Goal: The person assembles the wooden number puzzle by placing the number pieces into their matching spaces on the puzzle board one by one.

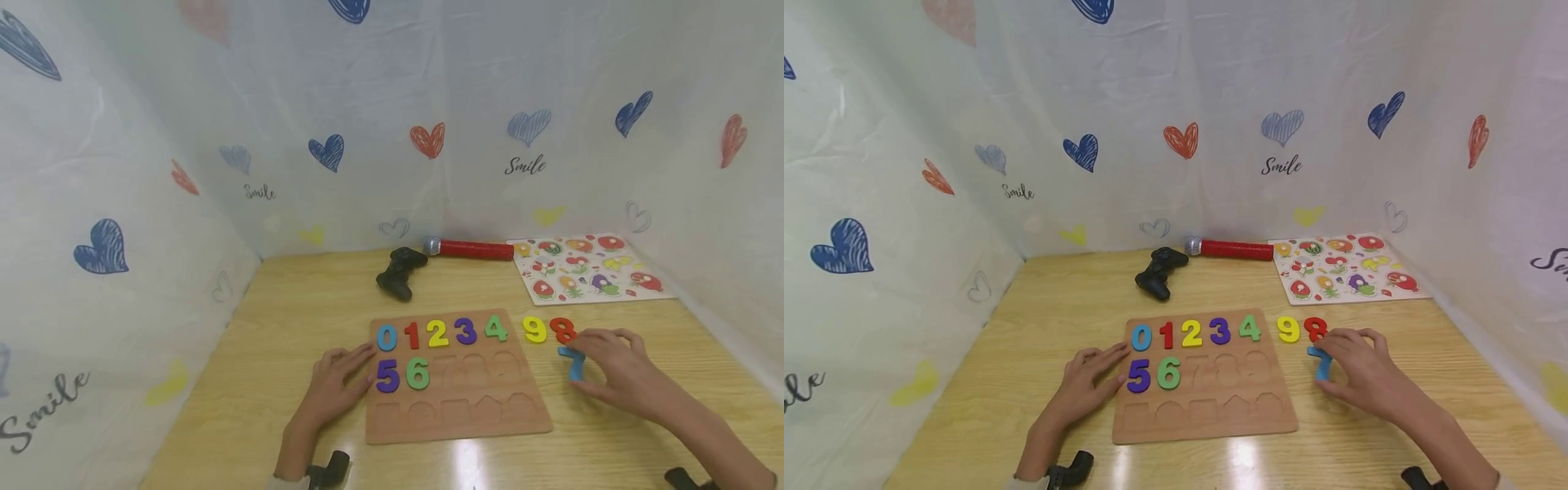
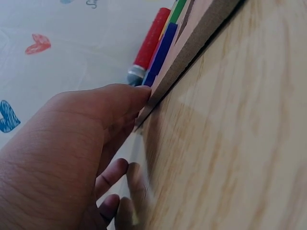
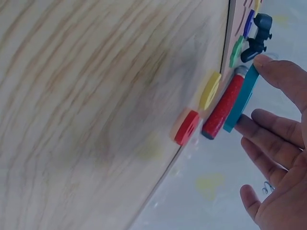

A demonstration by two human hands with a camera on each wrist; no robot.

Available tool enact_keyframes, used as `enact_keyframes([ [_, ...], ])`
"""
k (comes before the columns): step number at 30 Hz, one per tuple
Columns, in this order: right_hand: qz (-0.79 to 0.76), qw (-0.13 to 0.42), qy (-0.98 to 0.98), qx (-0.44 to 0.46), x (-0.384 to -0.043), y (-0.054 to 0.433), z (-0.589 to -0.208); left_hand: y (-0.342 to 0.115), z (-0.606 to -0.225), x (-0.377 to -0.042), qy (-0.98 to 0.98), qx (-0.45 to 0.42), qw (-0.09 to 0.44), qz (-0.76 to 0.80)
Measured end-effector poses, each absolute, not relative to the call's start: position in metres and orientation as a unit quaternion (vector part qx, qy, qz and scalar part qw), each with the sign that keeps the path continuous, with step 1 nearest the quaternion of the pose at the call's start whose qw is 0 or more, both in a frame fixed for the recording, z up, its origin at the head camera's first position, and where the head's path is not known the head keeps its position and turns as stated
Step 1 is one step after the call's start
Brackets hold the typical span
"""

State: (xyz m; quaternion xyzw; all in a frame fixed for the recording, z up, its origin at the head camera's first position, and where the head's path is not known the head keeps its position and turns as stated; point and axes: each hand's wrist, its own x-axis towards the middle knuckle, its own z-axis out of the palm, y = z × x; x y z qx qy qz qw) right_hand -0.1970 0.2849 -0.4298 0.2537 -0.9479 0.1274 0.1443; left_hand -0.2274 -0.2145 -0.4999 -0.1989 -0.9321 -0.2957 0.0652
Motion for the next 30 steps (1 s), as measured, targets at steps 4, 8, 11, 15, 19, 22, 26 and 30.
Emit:
enact_keyframes([
  [4, 0.125, 0.129, -0.952, 0.248, -0.199, 0.281, -0.428, -0.214, -0.498, -0.228, -0.932, -0.204, 0.064, -0.293],
  [8, 0.125, 0.128, -0.951, 0.253, -0.201, 0.278, -0.426, -0.214, -0.497, -0.228, -0.931, -0.205, 0.064, -0.295],
  [11, 0.125, 0.146, -0.945, 0.266, -0.202, 0.275, -0.425, -0.214, -0.497, -0.229, -0.932, -0.204, 0.062, -0.292],
  [15, 0.130, 0.150, -0.940, 0.276, -0.202, 0.272, -0.425, -0.213, -0.498, -0.229, -0.932, -0.201, 0.059, -0.295],
  [19, 0.129, 0.138, -0.942, 0.276, -0.203, 0.268, -0.424, -0.212, -0.497, -0.228, -0.931, -0.200, 0.056, -0.300],
  [22, 0.128, 0.134, -0.943, 0.278, -0.204, 0.265, -0.424, -0.212, -0.496, -0.227, -0.932, -0.200, 0.054, -0.299],
  [26, 0.128, 0.128, -0.942, 0.281, -0.205, 0.261, -0.422, -0.213, -0.497, -0.227, -0.933, -0.196, 0.053, -0.296],
  [30, 0.130, 0.121, -0.944, 0.279, -0.205, 0.257, -0.421, -0.213, -0.498, -0.227, -0.935, -0.196, 0.058, -0.291],
])
